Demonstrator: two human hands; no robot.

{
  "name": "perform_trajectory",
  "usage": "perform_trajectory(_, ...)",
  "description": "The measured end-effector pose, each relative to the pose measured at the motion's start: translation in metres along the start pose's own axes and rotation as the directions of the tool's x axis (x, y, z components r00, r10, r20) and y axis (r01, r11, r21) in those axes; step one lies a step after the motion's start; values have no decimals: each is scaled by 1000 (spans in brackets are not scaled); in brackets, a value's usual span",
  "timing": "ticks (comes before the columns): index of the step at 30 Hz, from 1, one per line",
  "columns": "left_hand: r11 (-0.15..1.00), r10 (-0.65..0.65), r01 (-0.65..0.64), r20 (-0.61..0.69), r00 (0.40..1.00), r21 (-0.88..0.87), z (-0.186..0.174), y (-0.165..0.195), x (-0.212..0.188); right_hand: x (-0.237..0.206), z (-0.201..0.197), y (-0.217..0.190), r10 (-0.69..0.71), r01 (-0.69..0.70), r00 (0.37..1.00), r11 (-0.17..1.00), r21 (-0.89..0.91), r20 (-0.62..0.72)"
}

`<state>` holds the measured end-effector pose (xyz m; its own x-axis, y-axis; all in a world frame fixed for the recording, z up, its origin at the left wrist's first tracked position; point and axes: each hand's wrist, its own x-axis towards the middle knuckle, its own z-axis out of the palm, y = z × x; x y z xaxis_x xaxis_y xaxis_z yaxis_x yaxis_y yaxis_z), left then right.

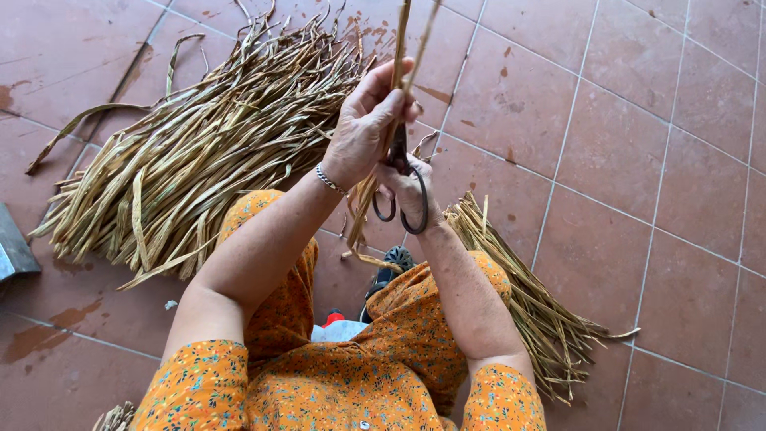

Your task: The person sits on a tiled floor with a large pile of dried leaf stems. They hold each stem, use scissors to trim off hard end sections and side strips, drop the trimmed-off pieces aside, and place the usable stems into a separate pile.

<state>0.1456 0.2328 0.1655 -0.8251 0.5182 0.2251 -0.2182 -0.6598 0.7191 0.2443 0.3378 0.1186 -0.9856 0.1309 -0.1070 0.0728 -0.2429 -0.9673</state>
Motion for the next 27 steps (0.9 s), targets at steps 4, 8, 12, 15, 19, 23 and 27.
perform_trajectory(4, 839, 307, -312, 86, 948, 446, -13, -6, -5, 1, -12, -7, -83, 67, 975, 994, -85, -208)
perform_trajectory(8, 941, 10, -17, 23, 1000, 339, -31, -22, -19, 9, -34, -26, -196, 212, 912, 977, 4, -360)
perform_trajectory(12, 641, -695, 681, -111, 711, 354, -35, -48, -42, 7, -46, -41, -206, 307, 916, 913, 268, -345)
perform_trajectory(15, 581, -787, 810, -204, 583, 75, -44, -58, -41, -9, -44, -47, -230, 268, 955, 940, 209, -189)
perform_trajectory(19, 787, -617, 575, -259, 743, -223, -65, -59, -13, -40, -35, -46, -55, 63, 996, 991, -115, 68)
perform_trajectory(23, 928, -362, 312, -292, 885, -206, -101, -40, 13, -62, -23, -23, 220, -148, 902, 966, -213, 371)
perform_trajectory(27, 973, -223, 186, -334, 916, -138, -121, -21, 26, -77, -17, 20, 183, 81, 831, 895, -439, 526)
